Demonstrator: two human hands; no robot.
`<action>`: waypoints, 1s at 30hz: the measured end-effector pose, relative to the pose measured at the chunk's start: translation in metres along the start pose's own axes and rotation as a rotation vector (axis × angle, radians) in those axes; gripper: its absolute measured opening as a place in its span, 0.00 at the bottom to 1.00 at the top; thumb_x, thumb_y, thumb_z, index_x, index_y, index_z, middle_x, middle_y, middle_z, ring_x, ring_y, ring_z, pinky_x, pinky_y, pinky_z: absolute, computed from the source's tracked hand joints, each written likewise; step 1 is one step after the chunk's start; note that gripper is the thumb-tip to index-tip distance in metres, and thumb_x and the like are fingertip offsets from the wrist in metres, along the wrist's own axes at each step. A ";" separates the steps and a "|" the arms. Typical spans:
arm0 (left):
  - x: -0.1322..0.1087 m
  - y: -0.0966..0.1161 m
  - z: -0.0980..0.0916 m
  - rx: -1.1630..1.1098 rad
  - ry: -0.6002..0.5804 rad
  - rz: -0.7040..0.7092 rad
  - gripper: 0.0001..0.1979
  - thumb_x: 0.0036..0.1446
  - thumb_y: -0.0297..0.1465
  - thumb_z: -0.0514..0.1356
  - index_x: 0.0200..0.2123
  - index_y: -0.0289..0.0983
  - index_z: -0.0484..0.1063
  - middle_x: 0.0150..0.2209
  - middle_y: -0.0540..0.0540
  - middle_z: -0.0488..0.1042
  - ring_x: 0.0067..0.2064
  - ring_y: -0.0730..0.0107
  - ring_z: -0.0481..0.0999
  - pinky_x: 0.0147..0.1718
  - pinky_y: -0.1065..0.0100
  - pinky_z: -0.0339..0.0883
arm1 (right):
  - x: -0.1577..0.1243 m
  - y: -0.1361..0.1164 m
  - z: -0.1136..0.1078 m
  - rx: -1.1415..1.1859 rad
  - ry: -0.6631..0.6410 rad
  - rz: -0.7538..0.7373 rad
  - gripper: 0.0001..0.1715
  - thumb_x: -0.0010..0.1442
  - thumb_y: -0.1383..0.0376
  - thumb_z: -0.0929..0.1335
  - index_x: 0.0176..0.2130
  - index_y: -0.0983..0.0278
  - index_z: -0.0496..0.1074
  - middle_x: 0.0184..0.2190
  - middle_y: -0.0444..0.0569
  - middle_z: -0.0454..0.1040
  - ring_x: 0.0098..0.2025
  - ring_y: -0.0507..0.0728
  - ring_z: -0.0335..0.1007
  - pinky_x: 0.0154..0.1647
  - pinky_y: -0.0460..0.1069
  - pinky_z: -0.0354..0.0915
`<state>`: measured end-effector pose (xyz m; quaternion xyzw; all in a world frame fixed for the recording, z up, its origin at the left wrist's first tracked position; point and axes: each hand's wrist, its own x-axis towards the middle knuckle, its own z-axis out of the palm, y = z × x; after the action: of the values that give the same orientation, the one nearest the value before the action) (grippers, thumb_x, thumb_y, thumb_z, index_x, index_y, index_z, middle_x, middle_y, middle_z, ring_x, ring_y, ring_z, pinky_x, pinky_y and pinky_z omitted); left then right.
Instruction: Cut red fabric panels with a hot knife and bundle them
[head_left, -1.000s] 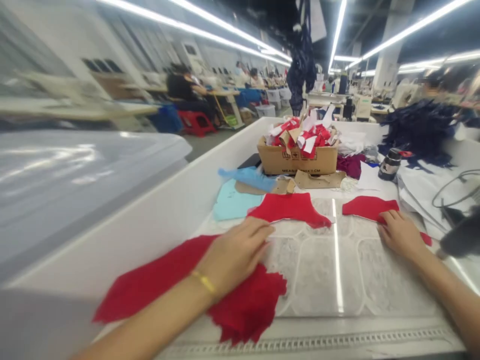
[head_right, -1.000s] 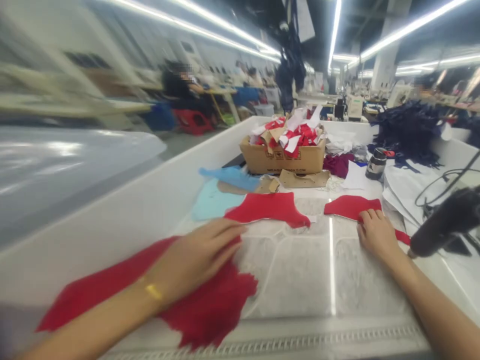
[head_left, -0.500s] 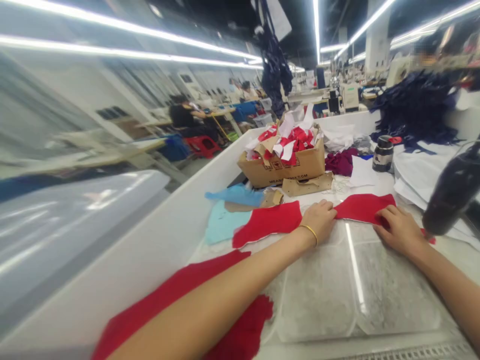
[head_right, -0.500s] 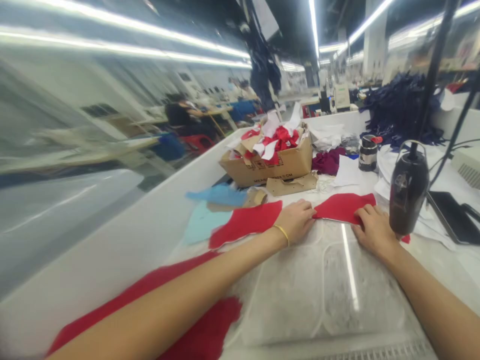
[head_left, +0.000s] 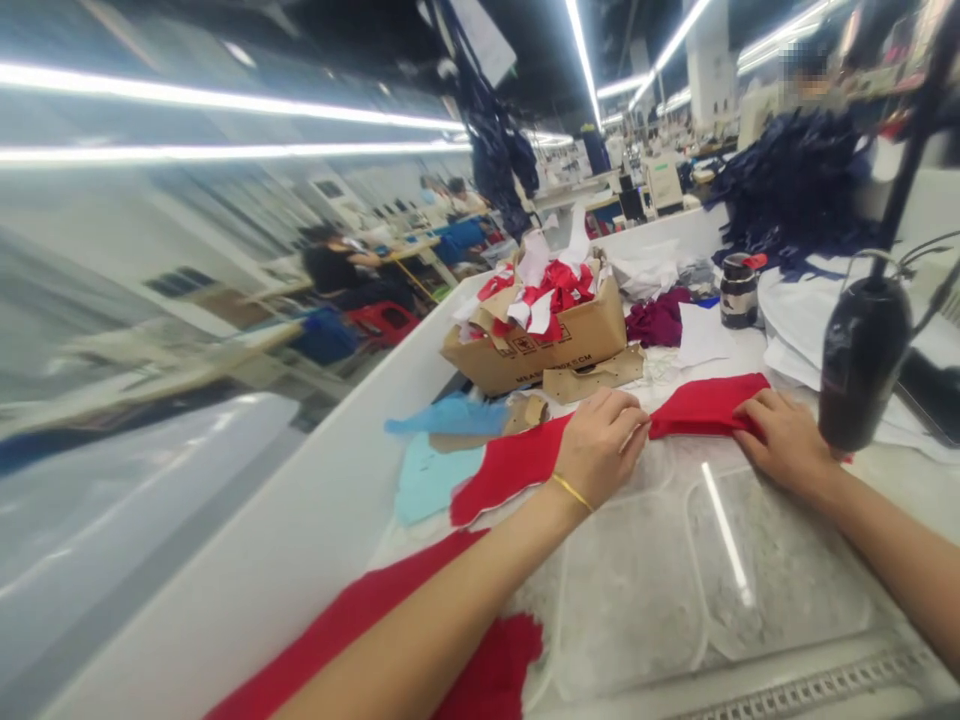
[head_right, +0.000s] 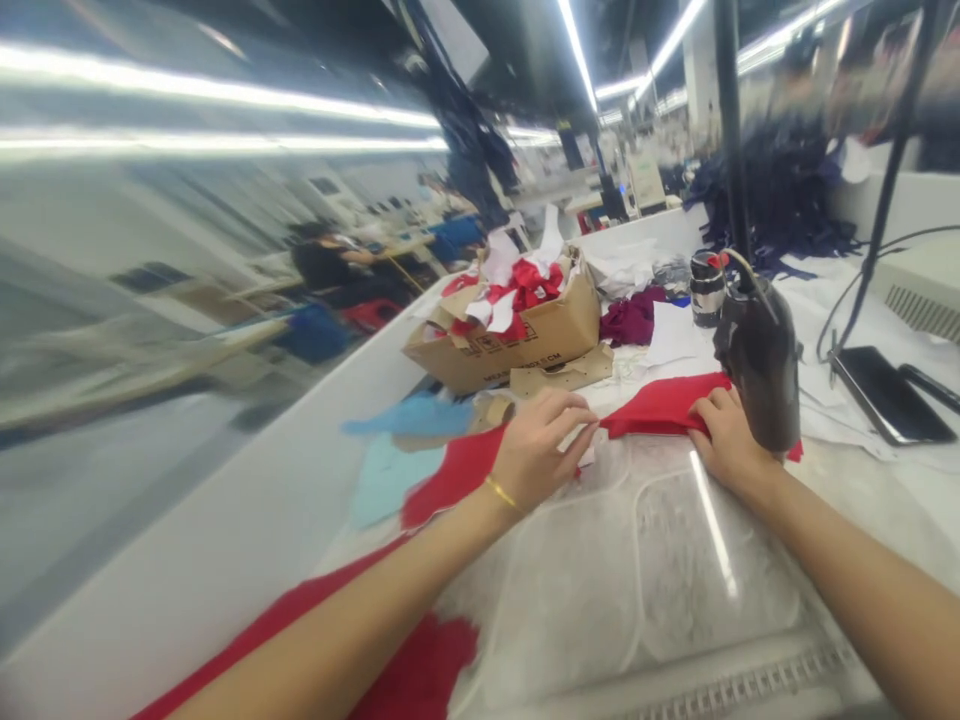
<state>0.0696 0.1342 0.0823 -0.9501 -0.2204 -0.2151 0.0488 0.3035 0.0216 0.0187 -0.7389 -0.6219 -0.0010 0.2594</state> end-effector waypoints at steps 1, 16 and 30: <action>-0.004 0.002 -0.010 -0.034 0.037 -0.001 0.13 0.69 0.30 0.51 0.34 0.38 0.73 0.39 0.40 0.77 0.44 0.59 0.75 0.45 0.58 0.68 | 0.000 0.001 -0.001 0.064 0.007 -0.005 0.07 0.63 0.66 0.67 0.37 0.62 0.76 0.40 0.54 0.76 0.47 0.64 0.70 0.51 0.58 0.64; -0.042 0.047 0.017 -0.092 -0.228 -0.068 0.07 0.62 0.35 0.63 0.37 0.37 0.72 0.36 0.42 0.75 0.41 0.56 0.75 0.39 0.58 0.71 | -0.004 -0.002 -0.005 0.426 -0.053 -0.058 0.08 0.60 0.66 0.66 0.31 0.61 0.75 0.33 0.49 0.77 0.36 0.59 0.73 0.40 0.54 0.67; -0.036 0.033 -0.057 -0.695 -0.412 -0.209 0.08 0.68 0.31 0.52 0.35 0.38 0.67 0.38 0.46 0.74 0.43 0.65 0.73 0.46 0.65 0.67 | -0.005 -0.006 -0.025 0.670 -0.276 0.035 0.08 0.59 0.61 0.65 0.30 0.61 0.69 0.27 0.46 0.71 0.30 0.56 0.66 0.36 0.52 0.63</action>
<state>0.0329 0.0794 0.1182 -0.9057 -0.2353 -0.0858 -0.3419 0.3047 0.0076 0.0407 -0.6165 -0.6042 0.3071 0.4008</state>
